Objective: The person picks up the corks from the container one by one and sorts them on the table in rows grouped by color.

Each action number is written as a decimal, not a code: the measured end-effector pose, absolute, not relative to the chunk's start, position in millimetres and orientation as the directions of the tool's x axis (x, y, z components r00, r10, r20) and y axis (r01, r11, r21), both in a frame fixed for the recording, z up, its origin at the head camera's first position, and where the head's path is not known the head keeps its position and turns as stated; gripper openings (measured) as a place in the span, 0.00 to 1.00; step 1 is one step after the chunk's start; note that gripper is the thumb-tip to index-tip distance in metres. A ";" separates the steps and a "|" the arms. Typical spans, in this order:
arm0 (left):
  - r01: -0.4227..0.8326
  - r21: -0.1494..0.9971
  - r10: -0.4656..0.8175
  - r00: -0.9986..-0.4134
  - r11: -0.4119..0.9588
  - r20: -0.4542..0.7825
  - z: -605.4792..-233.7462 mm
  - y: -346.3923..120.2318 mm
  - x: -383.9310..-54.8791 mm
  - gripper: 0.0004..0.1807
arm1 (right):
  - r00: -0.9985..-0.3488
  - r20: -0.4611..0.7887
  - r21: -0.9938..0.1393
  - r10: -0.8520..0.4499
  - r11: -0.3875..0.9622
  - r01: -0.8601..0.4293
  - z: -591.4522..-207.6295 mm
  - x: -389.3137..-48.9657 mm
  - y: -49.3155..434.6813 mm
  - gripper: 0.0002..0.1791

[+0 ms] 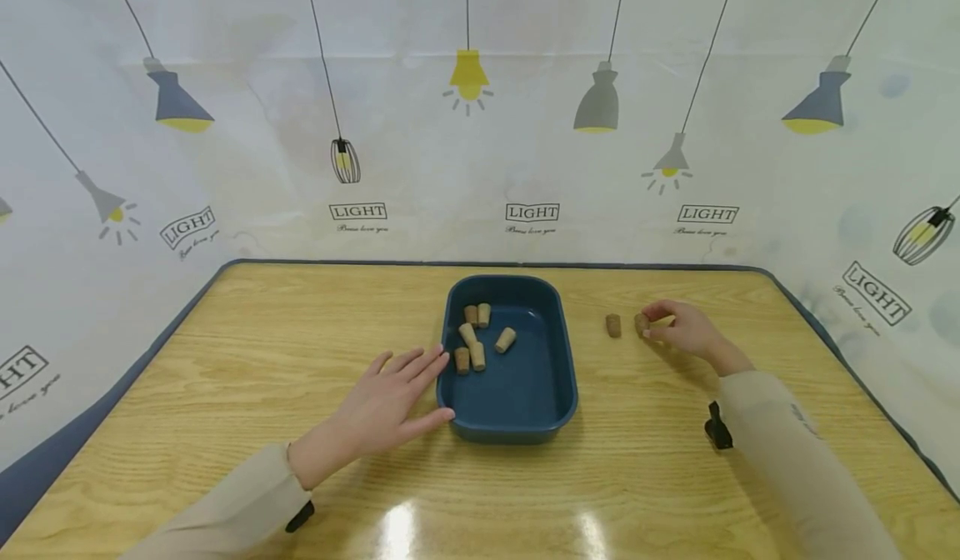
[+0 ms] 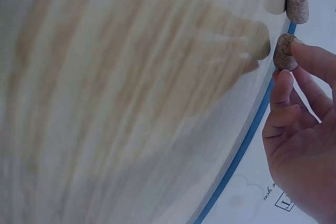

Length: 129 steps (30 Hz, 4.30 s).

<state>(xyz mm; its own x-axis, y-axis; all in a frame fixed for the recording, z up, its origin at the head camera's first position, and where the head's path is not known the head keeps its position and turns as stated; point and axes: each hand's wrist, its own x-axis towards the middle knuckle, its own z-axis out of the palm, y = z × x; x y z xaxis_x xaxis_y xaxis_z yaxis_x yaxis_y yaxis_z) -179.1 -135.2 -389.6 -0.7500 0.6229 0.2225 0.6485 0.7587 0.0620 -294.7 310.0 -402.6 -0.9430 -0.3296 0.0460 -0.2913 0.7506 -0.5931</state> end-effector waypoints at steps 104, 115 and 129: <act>0.642 0.072 0.614 -0.756 0.763 0.227 -390.8 -133.5 -179.0 0.40 | -0.789 -0.046 -0.596 -0.613 0.651 -0.471 -350.9 -313.2 65.4 0.22; 0.641 0.072 0.615 -0.758 0.764 0.218 -390.1 -133.7 -179.2 0.40 | -0.826 -0.037 -0.543 -0.563 0.705 -0.456 -366.1 -317.0 67.4 0.25; 0.640 0.084 0.614 -0.760 0.763 0.212 -390.0 -133.0 -177.8 0.40 | -0.844 -0.066 -0.459 -0.533 0.767 -0.449 -384.2 -322.1 66.8 0.26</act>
